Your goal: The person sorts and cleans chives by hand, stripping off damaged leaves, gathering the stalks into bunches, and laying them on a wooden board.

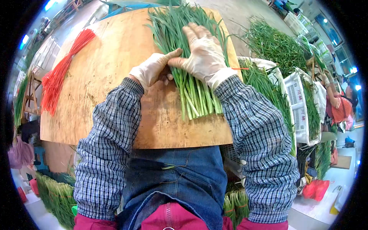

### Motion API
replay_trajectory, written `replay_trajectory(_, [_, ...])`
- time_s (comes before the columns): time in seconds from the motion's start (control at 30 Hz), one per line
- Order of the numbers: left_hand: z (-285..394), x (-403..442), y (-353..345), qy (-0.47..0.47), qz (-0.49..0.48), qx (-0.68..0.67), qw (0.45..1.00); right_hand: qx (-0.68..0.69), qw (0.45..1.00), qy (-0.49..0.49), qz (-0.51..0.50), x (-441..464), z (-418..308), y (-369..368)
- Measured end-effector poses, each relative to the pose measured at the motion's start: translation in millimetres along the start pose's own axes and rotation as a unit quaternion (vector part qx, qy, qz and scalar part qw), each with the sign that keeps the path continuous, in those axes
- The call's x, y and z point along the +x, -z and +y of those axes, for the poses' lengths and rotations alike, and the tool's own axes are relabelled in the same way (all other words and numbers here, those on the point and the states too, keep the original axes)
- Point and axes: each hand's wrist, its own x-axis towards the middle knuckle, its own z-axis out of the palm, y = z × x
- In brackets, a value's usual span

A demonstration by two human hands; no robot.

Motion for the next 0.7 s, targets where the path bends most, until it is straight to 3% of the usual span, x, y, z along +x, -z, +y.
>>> replay_trajectory(0.03, [1.7,-3.0,2.1,0.027,-0.025,-0.017,0.999,-0.016,0.998,0.003,-0.055,-0.9,-5.0,1.6])
replay_trajectory(0.17, [-9.5,1.1,0.5,-0.077,0.047,0.051,0.995,-0.001,0.976,-0.061,-0.207,-7.7,-6.3,-20.2])
replay_trajectory(0.27, [-25.3,-10.4,3.7,-0.141,0.139,0.185,0.963,0.028,0.978,-0.065,-0.198,-10.3,-2.2,-24.5])
replay_trajectory(0.3, [-14.4,-39.4,-11.0,-0.055,0.16,0.064,0.983,0.039,0.978,-0.067,-0.192,-10.8,-2.2,-24.8])
replay_trajectory(0.33, [-31.3,-37.3,-7.3,-0.071,0.129,0.072,0.986,0.04,0.979,-0.066,-0.189,-11.0,-1.8,-25.2])
replay_trajectory(0.47, [-39.3,-59.7,-23.8,0.021,0.0,0.013,1.0,0.06,0.981,-0.061,-0.175,-11.6,-1.2,-27.5])
replay_trajectory(0.6, [-29.5,-58.9,-35.7,0.074,-0.068,0.015,0.995,0.071,0.981,-0.064,-0.17,-11.4,1.1,-27.2])
replay_trajectory(0.7, [-31.1,-52.8,-36.2,0.082,-0.066,0.05,0.993,0.079,0.981,-0.062,-0.166,-11.5,3.1,-28.3])
